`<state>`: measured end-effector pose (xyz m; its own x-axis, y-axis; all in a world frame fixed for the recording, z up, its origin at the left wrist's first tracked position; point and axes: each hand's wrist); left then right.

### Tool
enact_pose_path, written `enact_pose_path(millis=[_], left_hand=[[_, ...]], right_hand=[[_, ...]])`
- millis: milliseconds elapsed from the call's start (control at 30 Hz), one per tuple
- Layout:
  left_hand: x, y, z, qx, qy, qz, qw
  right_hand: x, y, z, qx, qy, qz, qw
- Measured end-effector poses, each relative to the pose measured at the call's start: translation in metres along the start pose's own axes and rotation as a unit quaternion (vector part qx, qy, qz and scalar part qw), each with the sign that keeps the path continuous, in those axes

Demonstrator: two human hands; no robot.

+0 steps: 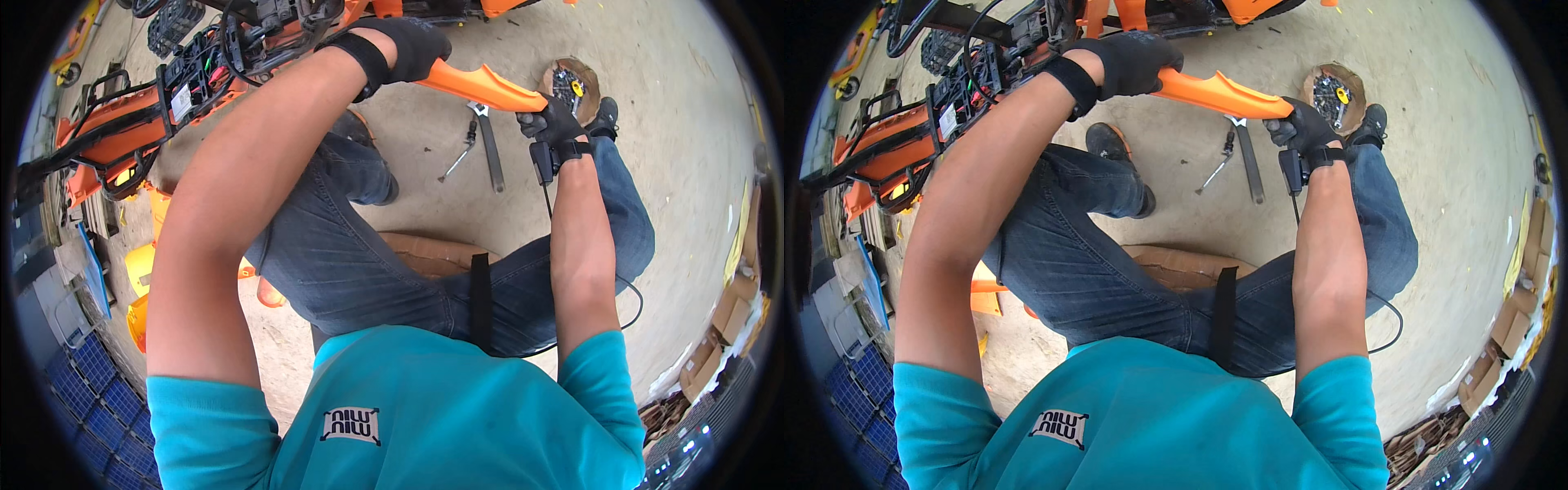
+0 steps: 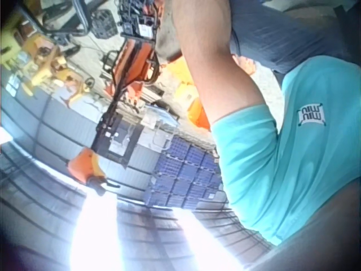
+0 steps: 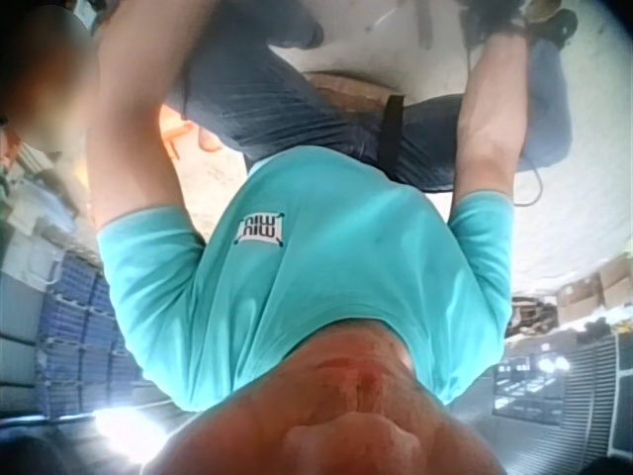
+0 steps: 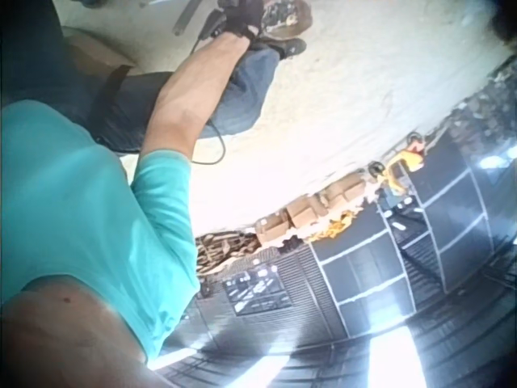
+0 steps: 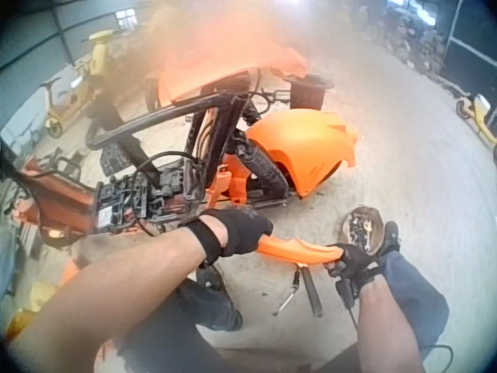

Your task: The person puts on black gloves and then attaches an orange plastic side panel to the frame of an orange electric scooter. They use a wrench to tighten a bolt and then use a screwdriver to secure the panel with screws.

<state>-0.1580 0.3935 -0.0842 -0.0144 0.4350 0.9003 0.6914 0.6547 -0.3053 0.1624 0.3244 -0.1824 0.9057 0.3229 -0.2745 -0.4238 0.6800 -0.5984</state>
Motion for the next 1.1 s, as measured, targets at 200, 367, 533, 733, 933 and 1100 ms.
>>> enact_pose_path(millis=[200, 367, 533, 733, 933, 1100], left_hand=[[0.015, 0.009, -0.008, -0.049, -0.077, 0.011, 0.996], [0.013, 0.003, -0.012, -0.05, -0.096, -0.05, 0.993], [0.014, 0.008, -0.019, -0.029, -0.11, -0.033, 0.993], [0.018, 0.002, -0.017, 0.004, -0.144, -0.053, 0.988], [0.018, 0.002, -0.016, 0.007, -0.179, -0.092, 0.979], [0.018, -0.002, -0.024, 0.066, -0.148, 0.044, 0.986]], right_hand=[[0.015, 0.026, -0.019, 0.03, 0.295, -0.041, 0.954], [0.014, 0.072, -0.096, 0.025, -0.404, -0.171, 0.898], [0.023, 0.105, -0.224, -0.082, -0.281, -0.237, 0.926], [-0.019, 0.099, -0.197, -0.112, -0.479, -0.28, 0.824], [-0.047, 0.104, -0.199, -0.117, -0.478, -0.364, 0.791], [-0.057, 0.107, -0.202, -0.119, -0.469, -0.418, 0.769]])
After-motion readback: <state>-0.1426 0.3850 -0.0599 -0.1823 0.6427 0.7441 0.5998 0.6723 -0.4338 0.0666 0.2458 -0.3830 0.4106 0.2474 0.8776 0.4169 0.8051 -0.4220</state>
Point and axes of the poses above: each hand's wrist, its own y-axis towards the middle knuckle, its own x-axis out of the back of the hand, z = x × y, and after that the axes turned 6 degrees about -y, right-handed
